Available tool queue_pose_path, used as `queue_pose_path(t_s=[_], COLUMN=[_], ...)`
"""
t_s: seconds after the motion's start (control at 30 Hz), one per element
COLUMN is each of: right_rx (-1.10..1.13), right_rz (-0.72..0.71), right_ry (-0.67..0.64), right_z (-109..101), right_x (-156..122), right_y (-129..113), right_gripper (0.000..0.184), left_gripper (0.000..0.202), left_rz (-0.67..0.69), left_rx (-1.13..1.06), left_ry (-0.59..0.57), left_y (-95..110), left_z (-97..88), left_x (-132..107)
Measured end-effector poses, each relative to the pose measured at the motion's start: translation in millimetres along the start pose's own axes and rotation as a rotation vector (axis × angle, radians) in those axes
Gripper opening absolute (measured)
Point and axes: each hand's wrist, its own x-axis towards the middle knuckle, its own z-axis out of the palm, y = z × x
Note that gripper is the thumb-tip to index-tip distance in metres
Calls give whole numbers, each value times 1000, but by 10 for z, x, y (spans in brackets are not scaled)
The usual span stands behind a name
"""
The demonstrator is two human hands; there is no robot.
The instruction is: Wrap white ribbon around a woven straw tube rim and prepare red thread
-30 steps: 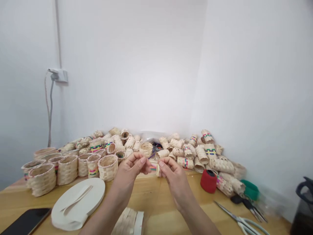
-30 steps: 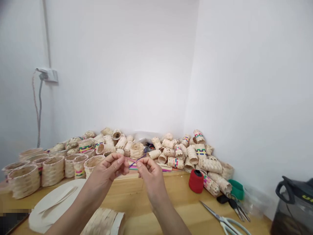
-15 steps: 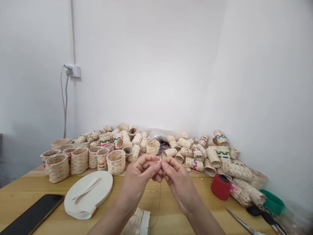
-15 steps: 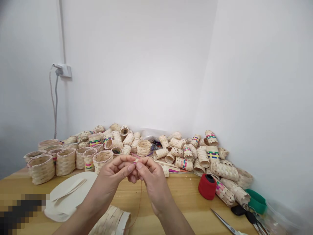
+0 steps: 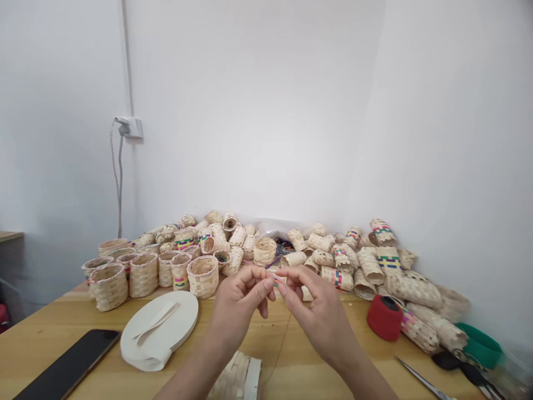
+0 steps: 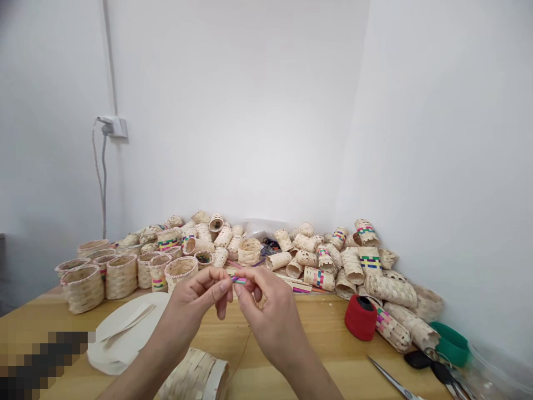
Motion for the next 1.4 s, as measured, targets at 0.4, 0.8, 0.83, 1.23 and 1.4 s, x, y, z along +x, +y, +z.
queue_pose_path(t_s=[0.4, 0.8, 0.83, 1.23, 1.4], right_rx=[-207, 126, 135, 257, -11], right_rz=[-255, 140, 140, 64, -206], right_ry=[8, 72, 73, -135, -89], right_z=[-91, -152, -154, -264, -288], right_x=[11, 78, 79, -47, -139], right_y=[-8, 9, 7, -255, -397], right_gripper=[13, 16, 17, 16, 12], left_gripper=[21, 22, 24, 22, 21], left_rz=[70, -11, -29, -43, 14], left_rx=[197, -42, -60, -228, -205], left_ry=[30, 75, 64, 11, 33], left_y=[9, -41, -52, 107, 239], left_z=[6, -36, -30, -26, -126], left_x=[-22, 29, 28, -69, -114])
